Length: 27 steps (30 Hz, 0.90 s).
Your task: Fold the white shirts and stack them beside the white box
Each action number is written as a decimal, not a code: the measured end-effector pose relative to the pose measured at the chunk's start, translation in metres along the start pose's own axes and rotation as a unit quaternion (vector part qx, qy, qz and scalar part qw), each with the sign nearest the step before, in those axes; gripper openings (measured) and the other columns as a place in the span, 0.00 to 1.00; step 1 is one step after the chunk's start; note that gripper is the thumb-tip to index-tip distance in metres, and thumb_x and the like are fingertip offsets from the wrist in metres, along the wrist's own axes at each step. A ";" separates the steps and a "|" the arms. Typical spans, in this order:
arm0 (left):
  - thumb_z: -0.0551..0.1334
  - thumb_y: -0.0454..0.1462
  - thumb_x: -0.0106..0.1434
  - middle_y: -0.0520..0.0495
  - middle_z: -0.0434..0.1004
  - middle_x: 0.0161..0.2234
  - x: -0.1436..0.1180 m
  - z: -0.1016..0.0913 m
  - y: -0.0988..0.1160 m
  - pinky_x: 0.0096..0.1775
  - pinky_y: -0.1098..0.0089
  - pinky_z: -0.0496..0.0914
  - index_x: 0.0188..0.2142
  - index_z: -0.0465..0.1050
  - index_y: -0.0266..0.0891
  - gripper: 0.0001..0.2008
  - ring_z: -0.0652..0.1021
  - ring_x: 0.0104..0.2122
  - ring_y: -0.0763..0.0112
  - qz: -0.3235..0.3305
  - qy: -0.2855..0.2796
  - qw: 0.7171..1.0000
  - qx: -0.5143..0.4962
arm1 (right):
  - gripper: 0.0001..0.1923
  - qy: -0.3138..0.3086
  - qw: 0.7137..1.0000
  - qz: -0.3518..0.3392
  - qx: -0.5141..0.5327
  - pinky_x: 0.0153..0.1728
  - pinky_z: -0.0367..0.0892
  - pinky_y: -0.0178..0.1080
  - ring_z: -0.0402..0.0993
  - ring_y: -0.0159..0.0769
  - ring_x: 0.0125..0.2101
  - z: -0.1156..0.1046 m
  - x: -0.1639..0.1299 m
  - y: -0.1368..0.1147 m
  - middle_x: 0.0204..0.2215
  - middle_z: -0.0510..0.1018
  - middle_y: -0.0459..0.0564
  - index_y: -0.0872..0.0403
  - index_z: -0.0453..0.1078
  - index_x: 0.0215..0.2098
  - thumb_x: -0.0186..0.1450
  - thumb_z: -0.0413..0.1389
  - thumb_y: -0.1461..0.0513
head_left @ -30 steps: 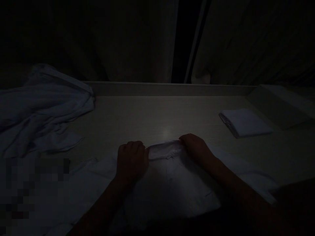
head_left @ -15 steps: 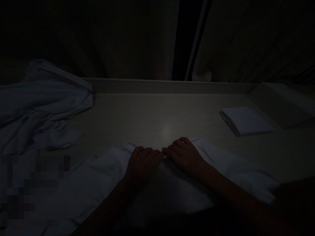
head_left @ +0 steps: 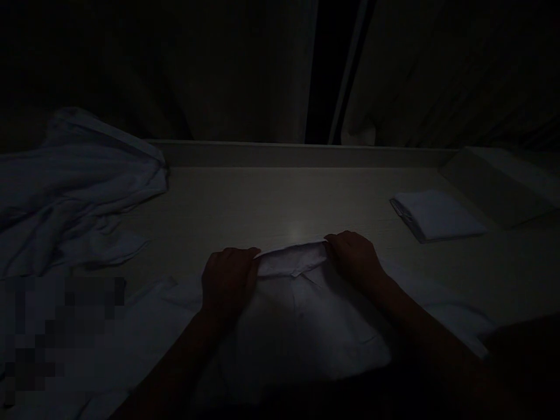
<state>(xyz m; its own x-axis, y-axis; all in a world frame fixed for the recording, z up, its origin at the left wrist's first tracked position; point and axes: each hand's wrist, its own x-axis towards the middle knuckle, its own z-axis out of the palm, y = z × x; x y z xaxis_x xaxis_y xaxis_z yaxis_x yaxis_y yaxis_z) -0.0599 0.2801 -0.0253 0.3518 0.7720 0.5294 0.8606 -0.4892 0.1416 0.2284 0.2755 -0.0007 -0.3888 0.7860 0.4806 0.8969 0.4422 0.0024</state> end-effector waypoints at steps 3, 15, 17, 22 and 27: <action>0.54 0.45 0.68 0.45 0.80 0.40 0.001 0.001 -0.001 0.45 0.62 0.68 0.45 0.75 0.42 0.15 0.77 0.43 0.63 -0.105 -0.018 0.988 -0.114 | 0.11 -0.037 0.996 0.040 0.069 0.34 0.60 0.39 0.70 0.39 0.32 0.003 0.000 -0.002 0.30 0.76 0.54 0.56 0.73 0.36 0.70 0.48 0.62; 0.63 0.54 0.57 0.46 0.80 0.43 0.006 0.017 -0.024 0.47 0.63 0.72 0.46 0.75 0.43 0.23 0.79 0.42 0.63 -0.259 -0.147 0.921 -0.251 | 0.20 -0.163 0.813 0.223 0.512 0.53 0.66 0.46 0.73 0.41 0.52 0.015 0.000 0.042 0.55 0.75 0.52 0.48 0.70 0.55 0.64 0.58 0.57; 0.62 0.53 0.58 0.47 0.81 0.40 0.006 0.016 -0.023 0.45 0.64 0.73 0.42 0.76 0.43 0.20 0.80 0.39 0.64 -0.278 -0.123 0.919 -0.249 | 0.22 -0.173 0.805 0.220 0.523 0.54 0.66 0.48 0.73 0.42 0.52 0.018 -0.001 0.044 0.55 0.75 0.53 0.48 0.71 0.55 0.62 0.59 0.60; 0.60 0.51 0.61 0.51 0.81 0.42 0.007 0.006 -0.017 0.48 0.66 0.71 0.41 0.78 0.47 0.16 0.79 0.42 0.66 -0.278 -0.084 0.924 -0.250 | 0.12 -0.187 0.837 0.195 0.477 0.42 0.70 0.42 0.78 0.40 0.40 0.020 0.000 0.039 0.40 0.82 0.51 0.52 0.78 0.42 0.65 0.55 0.57; 0.58 0.50 0.63 0.51 0.81 0.41 0.006 0.007 -0.014 0.46 0.68 0.72 0.44 0.77 0.46 0.17 0.79 0.40 0.67 -0.285 -0.058 0.929 -0.227 | 0.11 -0.117 0.884 0.221 0.396 0.32 0.65 0.35 0.74 0.34 0.30 0.016 0.003 0.031 0.30 0.79 0.47 0.53 0.74 0.32 0.65 0.57 0.54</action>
<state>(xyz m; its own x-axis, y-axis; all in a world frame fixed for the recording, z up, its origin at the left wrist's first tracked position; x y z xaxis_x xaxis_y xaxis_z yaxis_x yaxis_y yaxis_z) -0.0675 0.2946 -0.0297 -0.0540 0.9841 0.1689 0.6849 -0.0866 0.7234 0.2512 0.2988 -0.0134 -0.1537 0.9842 0.0875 0.5790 0.1615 -0.7991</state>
